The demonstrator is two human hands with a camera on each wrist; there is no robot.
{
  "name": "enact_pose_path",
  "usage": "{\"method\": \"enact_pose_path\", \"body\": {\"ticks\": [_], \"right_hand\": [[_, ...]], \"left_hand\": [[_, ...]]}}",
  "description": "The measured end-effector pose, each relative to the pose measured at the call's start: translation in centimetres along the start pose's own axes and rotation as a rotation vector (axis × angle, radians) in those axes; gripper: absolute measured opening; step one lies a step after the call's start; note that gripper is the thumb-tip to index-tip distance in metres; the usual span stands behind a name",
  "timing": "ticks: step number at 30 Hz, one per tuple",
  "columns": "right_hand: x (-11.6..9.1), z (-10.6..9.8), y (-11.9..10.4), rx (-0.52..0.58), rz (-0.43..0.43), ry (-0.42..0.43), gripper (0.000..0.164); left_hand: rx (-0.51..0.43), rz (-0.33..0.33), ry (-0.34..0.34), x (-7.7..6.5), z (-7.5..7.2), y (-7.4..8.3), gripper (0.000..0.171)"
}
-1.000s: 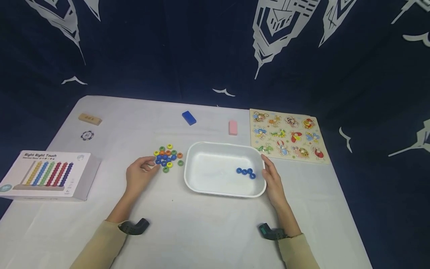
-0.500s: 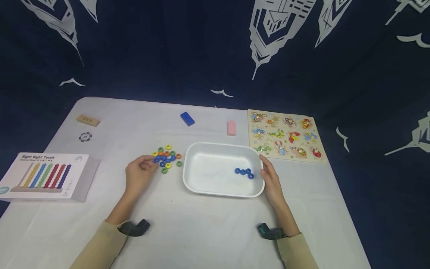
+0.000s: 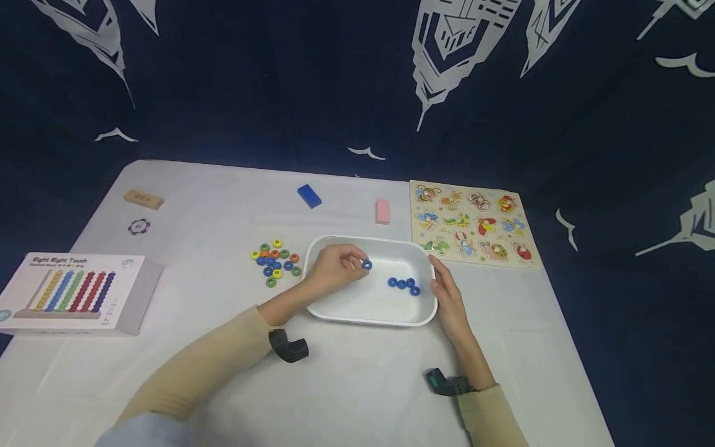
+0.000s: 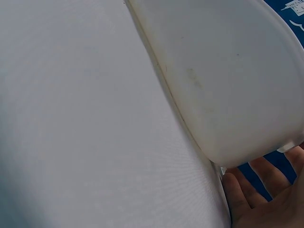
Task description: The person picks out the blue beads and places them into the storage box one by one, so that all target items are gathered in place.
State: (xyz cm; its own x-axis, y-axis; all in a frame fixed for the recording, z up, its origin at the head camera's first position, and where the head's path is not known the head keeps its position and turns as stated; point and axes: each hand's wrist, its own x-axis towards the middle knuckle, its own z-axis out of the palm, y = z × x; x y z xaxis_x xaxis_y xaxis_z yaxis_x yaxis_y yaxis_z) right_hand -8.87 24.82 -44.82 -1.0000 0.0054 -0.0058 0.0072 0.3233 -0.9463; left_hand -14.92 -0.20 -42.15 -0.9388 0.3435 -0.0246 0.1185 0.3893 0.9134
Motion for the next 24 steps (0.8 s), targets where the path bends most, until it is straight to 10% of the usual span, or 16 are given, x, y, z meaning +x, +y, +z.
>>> {"method": "enact_pose_path", "body": {"ticks": [10,19,24], "right_hand": [[0.1,0.2,-0.2,-0.004,-0.012,0.006,0.045],[0.1,0.1,-0.3,0.012,-0.004,-0.009,0.045],[0.1,0.1,-0.3,0.009,-0.014,-0.007,0.045]], "left_hand": [[0.279,-0.034,-0.236,2.6,4.7,-1.0,0.020],[0.338,-0.010,-0.221,2.5,5.5,-0.3,0.036],[0.222,0.157,-0.119,-0.4,3.4,1.0,0.037]]}}
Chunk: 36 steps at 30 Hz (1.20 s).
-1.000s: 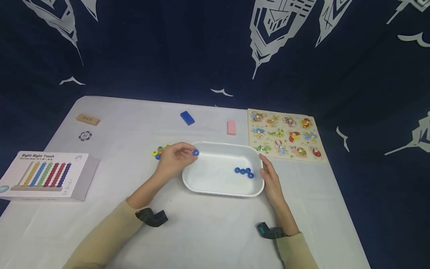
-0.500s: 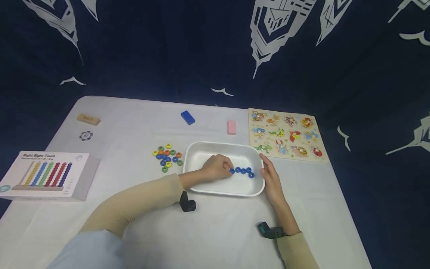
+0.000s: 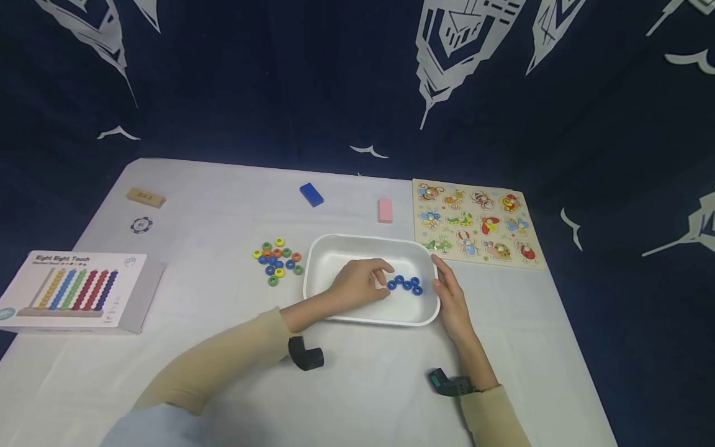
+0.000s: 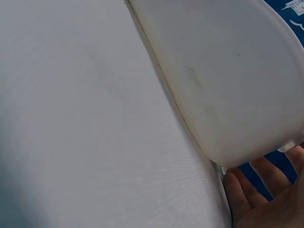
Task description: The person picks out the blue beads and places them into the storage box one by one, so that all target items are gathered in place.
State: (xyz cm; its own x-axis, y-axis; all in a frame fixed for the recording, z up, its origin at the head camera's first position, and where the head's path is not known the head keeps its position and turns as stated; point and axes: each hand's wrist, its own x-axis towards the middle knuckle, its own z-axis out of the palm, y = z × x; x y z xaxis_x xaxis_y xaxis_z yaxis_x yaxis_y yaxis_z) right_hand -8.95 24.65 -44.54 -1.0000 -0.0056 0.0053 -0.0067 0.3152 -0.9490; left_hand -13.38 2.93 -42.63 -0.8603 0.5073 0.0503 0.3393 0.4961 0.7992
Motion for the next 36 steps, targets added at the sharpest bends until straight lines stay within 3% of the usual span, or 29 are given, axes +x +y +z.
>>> {"method": "enact_pose_path", "body": {"ticks": [3,6,9,13,17,23,31,36], "right_hand": [[0.0,0.0,0.1,0.004,-0.006,-0.003,0.045],[-0.1,0.0,0.1,0.005,0.002,-0.005,0.045],[-0.1,0.0,0.1,-0.010,0.006,0.007,0.045],[-0.1,-0.1,0.0,-0.023,0.001,0.021,0.045],[-0.1,-0.1,0.0,-0.014,0.002,0.017,0.045],[-0.2,0.1,0.2,0.001,0.008,0.017,0.045],[-0.3,0.0,-0.1,-0.026,0.011,0.028,0.045],[-0.3,0.2,-0.1,-0.034,0.016,0.023,0.045]], "left_hand": [[-0.119,0.113,0.112,-2.6,-1.9,-0.1,0.034],[-0.193,0.130,0.247,-5.1,-4.1,-1.4,0.031],[-0.234,0.077,0.403,-7.0,-6.2,-4.0,0.029],[-0.192,-0.038,0.617,-8.7,-8.3,-8.6,0.026],[-0.152,-0.187,0.749,-10.1,-9.1,-12.3,0.025],[-0.153,-0.280,0.809,-10.6,-9.0,-14.6,0.024],[0.109,-0.320,0.768,-9.8,-8.5,-14.9,0.027],[0.215,-0.341,0.764,-9.5,-8.5,-14.3,0.026]]}}
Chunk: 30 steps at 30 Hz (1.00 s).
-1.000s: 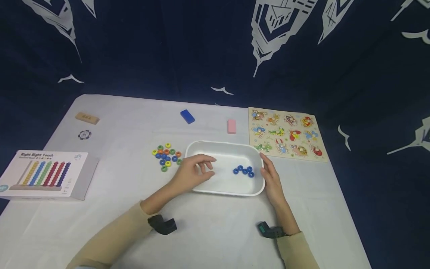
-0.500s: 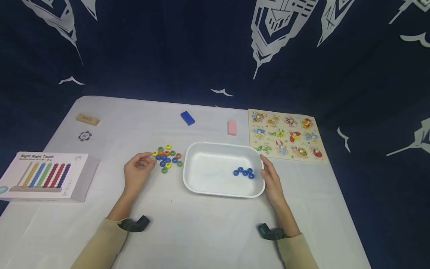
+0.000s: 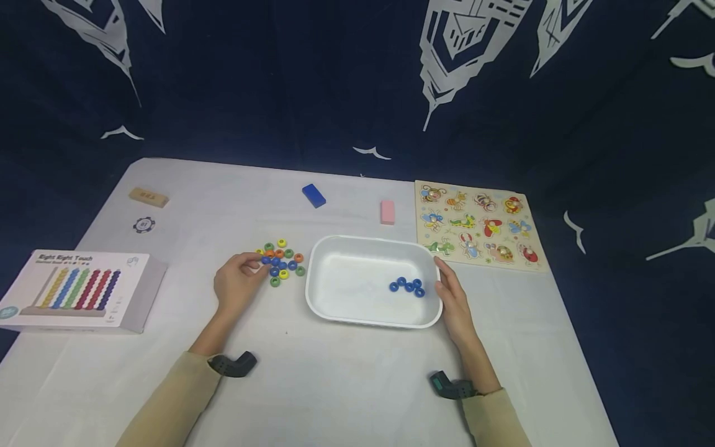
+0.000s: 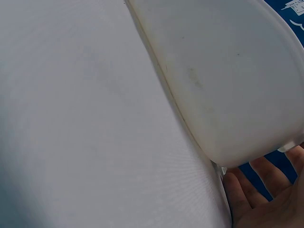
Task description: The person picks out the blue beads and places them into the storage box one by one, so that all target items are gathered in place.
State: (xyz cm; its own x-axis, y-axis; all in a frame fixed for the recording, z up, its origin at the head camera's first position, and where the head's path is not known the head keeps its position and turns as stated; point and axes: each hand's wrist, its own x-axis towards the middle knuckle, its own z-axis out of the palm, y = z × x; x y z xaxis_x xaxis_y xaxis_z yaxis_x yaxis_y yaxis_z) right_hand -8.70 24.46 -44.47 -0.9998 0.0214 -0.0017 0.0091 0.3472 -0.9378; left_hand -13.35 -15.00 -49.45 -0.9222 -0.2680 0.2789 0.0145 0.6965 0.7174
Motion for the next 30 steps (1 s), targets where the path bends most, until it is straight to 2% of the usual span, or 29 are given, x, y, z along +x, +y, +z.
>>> {"method": "enact_pose_path", "body": {"ticks": [2,4,8,10,13,16,19,22,26,30], "right_hand": [[0.0,0.0,0.0,-0.001,0.003,0.002,0.045],[0.0,0.0,0.1,0.001,0.006,0.000,0.045],[0.1,0.0,0.1,0.019,0.008,-0.010,0.045],[0.1,-0.1,0.1,0.017,0.009,-0.011,0.045],[0.1,-0.1,0.1,0.008,0.007,-0.010,0.045],[0.1,-0.1,0.2,0.008,0.006,-0.010,0.045],[0.2,-0.1,0.2,0.006,0.004,-0.012,0.045],[0.2,0.0,0.3,0.013,0.006,-0.009,0.045],[0.2,0.0,0.1,0.018,0.000,-0.009,0.045],[0.1,-0.1,0.0,0.017,0.004,-0.003,0.045]], "left_hand": [[0.002,-0.007,0.002,0.0,0.0,0.2,0.025],[-0.034,-0.025,0.003,0.0,0.0,0.4,0.024],[-0.196,-0.039,-0.016,-0.1,-0.4,1.8,0.022],[-0.283,-0.009,-0.049,-0.1,-0.6,3.4,0.021],[-0.404,0.071,-0.130,0.0,-0.7,6.8,0.021],[-0.444,0.147,-0.235,0.0,-0.1,10.5,0.022],[-0.444,0.212,-0.359,-0.1,1.6,13.4,0.021],[-0.417,0.256,-0.479,0.1,4.2,15.2,0.019],[-0.347,0.246,-0.623,0.3,7.6,16.2,0.018],[-0.253,0.216,-0.751,0.3,10.1,16.6,0.019]]}}
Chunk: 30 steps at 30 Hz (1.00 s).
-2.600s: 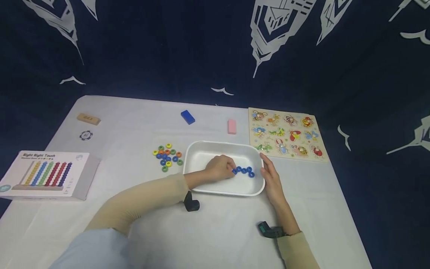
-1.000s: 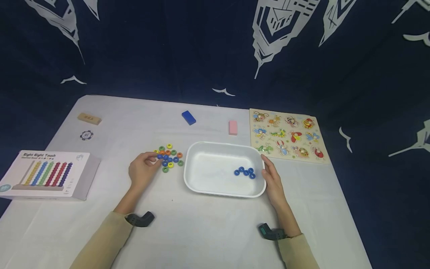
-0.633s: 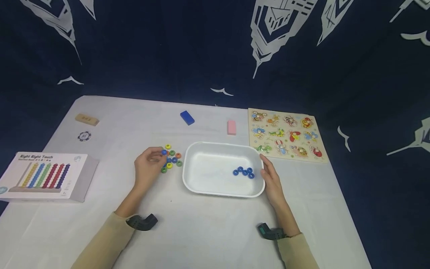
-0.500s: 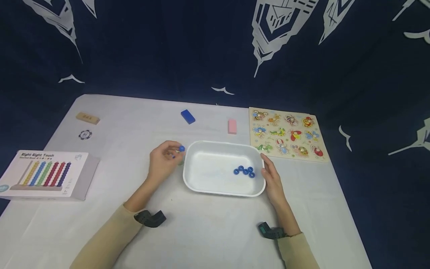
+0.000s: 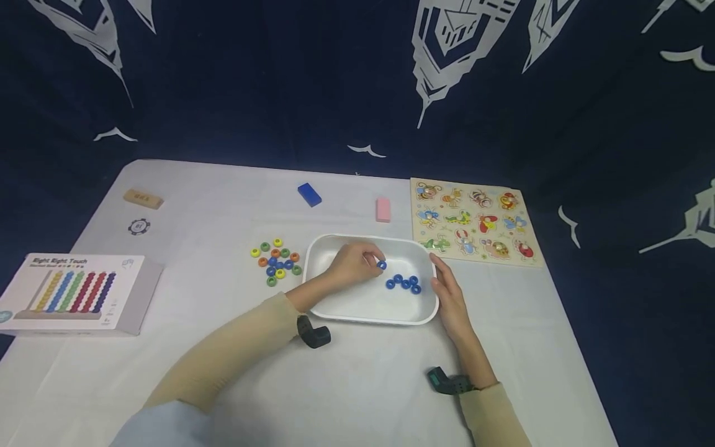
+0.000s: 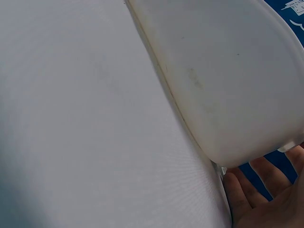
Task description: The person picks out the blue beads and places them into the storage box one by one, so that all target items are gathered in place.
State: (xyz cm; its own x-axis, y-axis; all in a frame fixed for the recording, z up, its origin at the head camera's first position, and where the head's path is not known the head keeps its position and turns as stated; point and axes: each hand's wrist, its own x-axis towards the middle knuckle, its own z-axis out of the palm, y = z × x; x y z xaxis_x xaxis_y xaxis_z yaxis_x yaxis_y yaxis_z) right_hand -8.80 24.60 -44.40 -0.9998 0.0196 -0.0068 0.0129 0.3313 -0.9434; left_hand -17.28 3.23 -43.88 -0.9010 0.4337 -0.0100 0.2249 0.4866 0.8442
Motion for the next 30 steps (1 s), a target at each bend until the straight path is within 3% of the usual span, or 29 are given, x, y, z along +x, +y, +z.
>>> {"method": "enact_pose_path", "body": {"ticks": [3,9,14,17,22,26,30], "right_hand": [[0.0,-0.1,0.1,-0.004,-0.004,0.003,0.045],[0.5,-0.4,1.6,-0.014,0.003,0.003,0.044],[0.8,-0.4,2.6,-0.008,-0.004,-0.006,0.044],[0.4,-0.1,1.5,-0.005,0.000,-0.006,0.045],[0.0,0.0,0.2,-0.010,0.003,-0.004,0.045],[0.1,-0.1,0.4,0.008,0.010,-0.002,0.045],[0.2,0.0,0.4,0.020,0.011,-0.006,0.045]], "left_hand": [[0.079,-0.024,-0.064,0.7,0.9,-0.1,0.017],[0.174,-0.002,-0.148,1.0,1.7,0.3,0.022],[0.194,0.020,-0.129,-0.1,1.0,0.8,0.031],[0.150,0.082,-0.041,-1.8,-0.2,1.1,0.031],[-0.019,0.209,0.195,-5.9,-2.9,0.8,0.023],[-0.114,0.194,0.344,-9.0,-6.0,0.6,0.020],[-0.177,0.140,0.487,-11.3,-8.8,-1.8,0.021]]}}
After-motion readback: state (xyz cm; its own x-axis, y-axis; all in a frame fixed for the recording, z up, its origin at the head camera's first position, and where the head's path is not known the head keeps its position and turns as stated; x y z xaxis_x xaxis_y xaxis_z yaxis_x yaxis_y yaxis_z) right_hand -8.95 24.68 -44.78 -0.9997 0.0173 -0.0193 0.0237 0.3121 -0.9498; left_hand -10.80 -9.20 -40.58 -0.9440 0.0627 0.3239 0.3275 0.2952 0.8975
